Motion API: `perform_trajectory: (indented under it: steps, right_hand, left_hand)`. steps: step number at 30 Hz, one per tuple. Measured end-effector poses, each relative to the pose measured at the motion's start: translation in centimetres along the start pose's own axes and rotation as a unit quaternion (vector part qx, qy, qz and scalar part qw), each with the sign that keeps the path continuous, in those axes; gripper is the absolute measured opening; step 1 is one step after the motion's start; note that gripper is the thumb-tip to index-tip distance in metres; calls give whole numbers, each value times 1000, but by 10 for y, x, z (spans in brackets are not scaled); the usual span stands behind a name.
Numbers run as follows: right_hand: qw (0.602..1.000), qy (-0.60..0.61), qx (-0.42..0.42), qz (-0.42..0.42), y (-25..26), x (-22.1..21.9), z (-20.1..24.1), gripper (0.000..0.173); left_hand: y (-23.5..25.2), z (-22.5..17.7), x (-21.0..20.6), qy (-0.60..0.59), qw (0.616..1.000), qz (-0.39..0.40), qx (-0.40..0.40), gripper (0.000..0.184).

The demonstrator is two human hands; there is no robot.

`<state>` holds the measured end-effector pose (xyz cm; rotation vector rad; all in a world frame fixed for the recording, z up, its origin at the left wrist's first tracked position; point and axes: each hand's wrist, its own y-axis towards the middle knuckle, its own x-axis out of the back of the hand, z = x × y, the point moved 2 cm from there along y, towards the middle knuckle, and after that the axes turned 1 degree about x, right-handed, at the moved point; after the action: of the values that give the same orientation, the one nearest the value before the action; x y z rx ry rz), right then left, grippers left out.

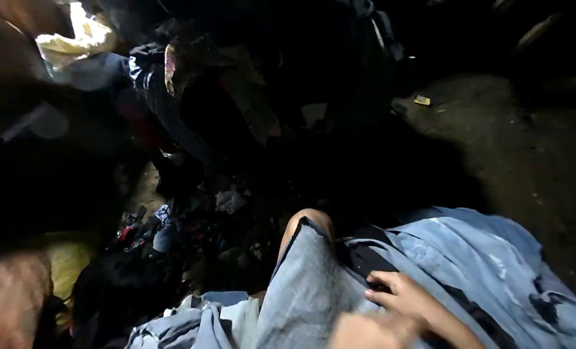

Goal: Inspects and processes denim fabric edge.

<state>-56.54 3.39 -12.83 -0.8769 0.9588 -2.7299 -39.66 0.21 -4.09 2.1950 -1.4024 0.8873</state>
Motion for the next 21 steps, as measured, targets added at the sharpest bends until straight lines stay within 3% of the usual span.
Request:
perform_trajectory:
  steps: [2, 4, 6, 7, 11, 15, 17, 21]
  right_hand:
    - [995, -37, -17, -92, -4, 7, 11, 36]
    - [977, -8, 38, -210, -10, 9, 25, 49]
    - [945, 21, 134, -297, -7, 4, 44, 67]
    - [940, 35, 166, -297, -4, 1, 56, 71]
    - [923, 3, 233, -306, 13, -21, 94, 58]
    - [915, -15, 256, -310, 16, -29, 107, 81]
    - [910, -22, 263, -320, 15, -30, 112, 74]
    - [912, -33, 265, -311, 8, -32, 120, 58]
  left_hand:
    - [1, 45, 57, 10, 977, -204, 56, 26]
    - [7, 89, 84, 42, 942, -312, 118, 39]
    - [14, 112, 84, 28, 935, -307, 174, 43]
    - [17, 116, 80, 9, 934, -302, 188, 39]
    - [18, 124, 70, -58, 920, -341, 186, 16]
    - [11, 116, 75, -293, 875, -307, 234, 12]
    - [8, 112, 79, -393, 835, -289, 253, 10]
    - [-1, 99, 78, -477, 787, -291, 261, 11]
